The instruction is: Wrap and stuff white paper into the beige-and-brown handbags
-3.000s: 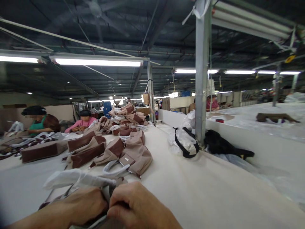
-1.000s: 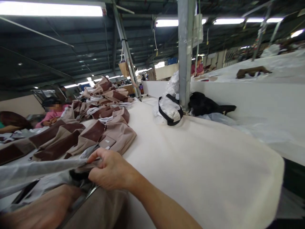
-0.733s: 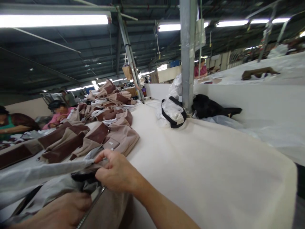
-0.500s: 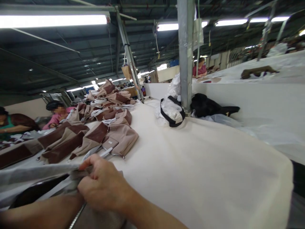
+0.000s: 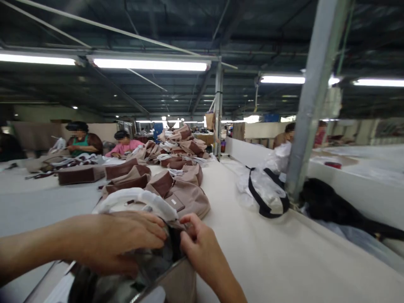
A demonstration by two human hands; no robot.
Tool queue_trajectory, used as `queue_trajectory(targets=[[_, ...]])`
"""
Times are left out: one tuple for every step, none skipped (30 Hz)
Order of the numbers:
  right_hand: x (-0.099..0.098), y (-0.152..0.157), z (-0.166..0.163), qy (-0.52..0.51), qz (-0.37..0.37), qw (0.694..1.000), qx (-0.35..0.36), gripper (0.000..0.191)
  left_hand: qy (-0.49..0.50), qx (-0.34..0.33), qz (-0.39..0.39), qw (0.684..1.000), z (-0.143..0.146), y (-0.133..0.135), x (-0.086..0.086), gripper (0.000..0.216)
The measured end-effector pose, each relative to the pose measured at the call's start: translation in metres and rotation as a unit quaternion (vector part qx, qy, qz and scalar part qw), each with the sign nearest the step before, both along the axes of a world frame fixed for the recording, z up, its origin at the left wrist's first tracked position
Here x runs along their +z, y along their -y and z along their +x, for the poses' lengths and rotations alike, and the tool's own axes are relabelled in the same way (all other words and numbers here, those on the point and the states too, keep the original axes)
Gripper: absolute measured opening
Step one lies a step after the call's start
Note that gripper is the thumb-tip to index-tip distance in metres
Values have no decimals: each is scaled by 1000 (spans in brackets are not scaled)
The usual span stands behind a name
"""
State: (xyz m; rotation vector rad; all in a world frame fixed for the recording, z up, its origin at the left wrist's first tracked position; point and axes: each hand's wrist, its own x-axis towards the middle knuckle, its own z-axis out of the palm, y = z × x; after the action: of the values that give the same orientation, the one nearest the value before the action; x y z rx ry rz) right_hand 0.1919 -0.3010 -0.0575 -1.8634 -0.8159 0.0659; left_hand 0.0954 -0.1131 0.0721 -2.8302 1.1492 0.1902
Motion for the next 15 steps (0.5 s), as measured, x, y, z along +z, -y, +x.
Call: queue_trajectory(targets=[[1, 2, -3, 83, -42, 995, -41, 24, -7, 21, -19, 1000, -13, -13, 11, 26], [4, 3, -6, 182, -72, 978, -75, 20, -28, 34, -44, 998, -27, -27, 20, 27], [9, 3, -9, 284, -84, 951, -88, 16, -44, 38, -77, 995, -40, -42, 24, 26], [15, 1, -13, 369, -77, 923, -72, 14, -51, 39, -119, 991, -51, -57, 26, 28], [24, -4, -17, 422, -69, 904, -24, 14, -50, 41, -160, 985, -62, -71, 24, 34], [33, -12, -23, 438, -74, 895, 48, 16, -47, 42, -191, 980, -71, -85, 18, 41], [41, -22, -29, 422, -96, 893, 122, 15, -40, 41, -208, 976, -80, -98, 10, 48], [49, -34, -36, 388, -136, 893, 185, 21, -26, 40, -212, 976, -86, -108, 0, 52], [55, -48, -42, 351, -192, 889, 224, 38, -6, 39, -203, 978, -92, -117, -11, 53], [59, -61, -48, 325, -253, 880, 239, 57, 20, 41, -186, 982, -97, -123, -23, 52], [62, -73, -53, 310, -313, 866, 236, 74, 52, 50, -167, 983, -101, -128, -35, 49], [63, -83, -57, 304, -364, 851, 224, 84, 83, 67, -153, 983, -104, -131, -45, 45], [62, -90, -59, 301, -405, 837, 210, 86, 110, 87, -144, 980, -106, -134, -54, 40], [60, -94, -60, 302, -434, 826, 198, 81, 128, 102, -141, 976, -107, -136, -61, 35], [57, -95, -59, 307, -450, 818, 184, 74, 140, 108, -144, 974, -107, -138, -67, 30]])
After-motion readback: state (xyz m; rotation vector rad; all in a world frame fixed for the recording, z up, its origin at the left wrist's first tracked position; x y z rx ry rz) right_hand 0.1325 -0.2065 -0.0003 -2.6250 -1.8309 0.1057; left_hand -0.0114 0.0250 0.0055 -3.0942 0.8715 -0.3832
